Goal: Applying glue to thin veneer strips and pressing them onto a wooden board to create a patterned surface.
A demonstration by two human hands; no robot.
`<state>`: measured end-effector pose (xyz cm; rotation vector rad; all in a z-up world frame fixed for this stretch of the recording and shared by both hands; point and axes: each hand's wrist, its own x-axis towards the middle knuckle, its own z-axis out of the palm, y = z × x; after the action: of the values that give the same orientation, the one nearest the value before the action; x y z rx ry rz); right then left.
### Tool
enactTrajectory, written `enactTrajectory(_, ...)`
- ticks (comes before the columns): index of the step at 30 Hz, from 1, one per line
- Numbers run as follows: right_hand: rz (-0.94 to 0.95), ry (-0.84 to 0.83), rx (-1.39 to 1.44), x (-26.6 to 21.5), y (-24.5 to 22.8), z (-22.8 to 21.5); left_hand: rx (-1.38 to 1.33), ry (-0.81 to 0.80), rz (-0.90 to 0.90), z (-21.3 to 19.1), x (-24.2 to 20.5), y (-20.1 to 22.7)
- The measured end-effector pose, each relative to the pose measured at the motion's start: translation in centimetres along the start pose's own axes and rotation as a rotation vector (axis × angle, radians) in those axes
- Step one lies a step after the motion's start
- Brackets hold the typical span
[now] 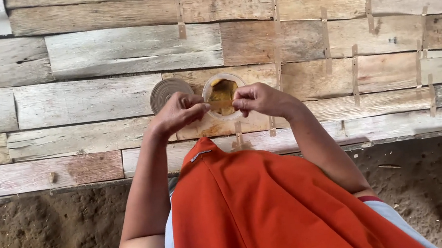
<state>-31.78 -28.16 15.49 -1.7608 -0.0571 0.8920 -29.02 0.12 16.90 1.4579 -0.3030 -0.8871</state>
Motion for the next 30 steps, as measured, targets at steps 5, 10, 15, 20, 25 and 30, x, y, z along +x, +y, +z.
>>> enactTrajectory(5, 0.256, 0.149, -0.002, 2.1, 3.2, -0.6, 0.655, 0.645, 0.198, 0.7, 2.3, -7.6)
enactTrajectory(10, 0.444, 0.206, 0.030, 4.8, 5.5, 0.3, 0.993, 0.474, 0.391, 8.6, 1.8, -7.0)
enactTrajectory(15, 0.480, 0.205, -0.054, 5.3, 5.9, 0.5, 1.278, 0.293, 0.176, 10.2, 5.3, -15.6)
enactTrajectory(20, 0.412, 0.195, -0.081, 4.3, 5.5, 0.6, 1.241, 0.260, 0.089, 10.3, 5.5, -13.9)
enactTrajectory(25, 0.363, 0.179, -0.082, 0.7, 1.2, -0.4, 1.225, 0.254, 0.078, 10.0, 5.5, -13.8)
enactTrajectory(30, 0.036, 0.351, 0.096, -5.2, -6.1, -3.0, 1.318, 0.259, 0.145, 10.2, 5.6, -13.7)
